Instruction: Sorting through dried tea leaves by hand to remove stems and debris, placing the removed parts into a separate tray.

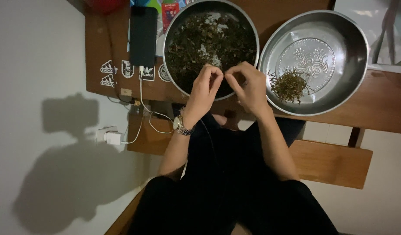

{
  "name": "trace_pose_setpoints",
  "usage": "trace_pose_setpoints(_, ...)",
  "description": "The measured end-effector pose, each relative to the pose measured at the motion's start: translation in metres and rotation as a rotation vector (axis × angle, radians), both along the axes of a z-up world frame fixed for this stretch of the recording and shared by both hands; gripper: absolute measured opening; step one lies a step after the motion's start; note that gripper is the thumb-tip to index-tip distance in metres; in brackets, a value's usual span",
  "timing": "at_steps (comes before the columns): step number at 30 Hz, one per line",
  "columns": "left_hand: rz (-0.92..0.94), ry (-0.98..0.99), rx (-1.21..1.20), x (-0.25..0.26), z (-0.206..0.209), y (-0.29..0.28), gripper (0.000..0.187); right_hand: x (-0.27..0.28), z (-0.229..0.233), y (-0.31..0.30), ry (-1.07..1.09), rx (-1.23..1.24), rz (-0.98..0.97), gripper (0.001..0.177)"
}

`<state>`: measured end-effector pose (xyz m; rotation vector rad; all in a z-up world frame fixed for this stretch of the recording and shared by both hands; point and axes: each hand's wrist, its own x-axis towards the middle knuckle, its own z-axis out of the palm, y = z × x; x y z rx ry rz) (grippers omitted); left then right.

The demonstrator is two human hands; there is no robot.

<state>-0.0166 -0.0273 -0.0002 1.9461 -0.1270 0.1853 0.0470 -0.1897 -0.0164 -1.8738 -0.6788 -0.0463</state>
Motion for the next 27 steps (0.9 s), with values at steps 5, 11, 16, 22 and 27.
trace_pose_setpoints(5, -0.007, 0.017, 0.057, 0.002, -0.001, -0.002, 0.009, -0.003, -0.004, -0.012, 0.027, 0.006, -0.029, 0.006)
trace_pose_setpoints(11, 0.055, 0.048, 0.180, -0.001, -0.011, 0.012, 0.007, -0.002, -0.009, -0.059, -0.002, -0.018, -0.087, 0.006)
trace_pose_setpoints(16, 0.119, 0.057, 0.236, -0.002, -0.016, 0.027, 0.006, 0.003, -0.033, -0.118, -0.080, -0.091, -0.198, 0.006)
trace_pose_setpoints(22, 0.161, 0.042, 0.133, 0.002, -0.012, 0.024, 0.012, -0.002, -0.036, -0.150, 0.076, 0.024, -0.307, 0.006)
trace_pose_setpoints(27, 0.164, 0.045, 0.003, 0.003, -0.027, 0.020, 0.014, -0.004, -0.025, -0.150, -0.010, -0.025, -0.373, 0.005)
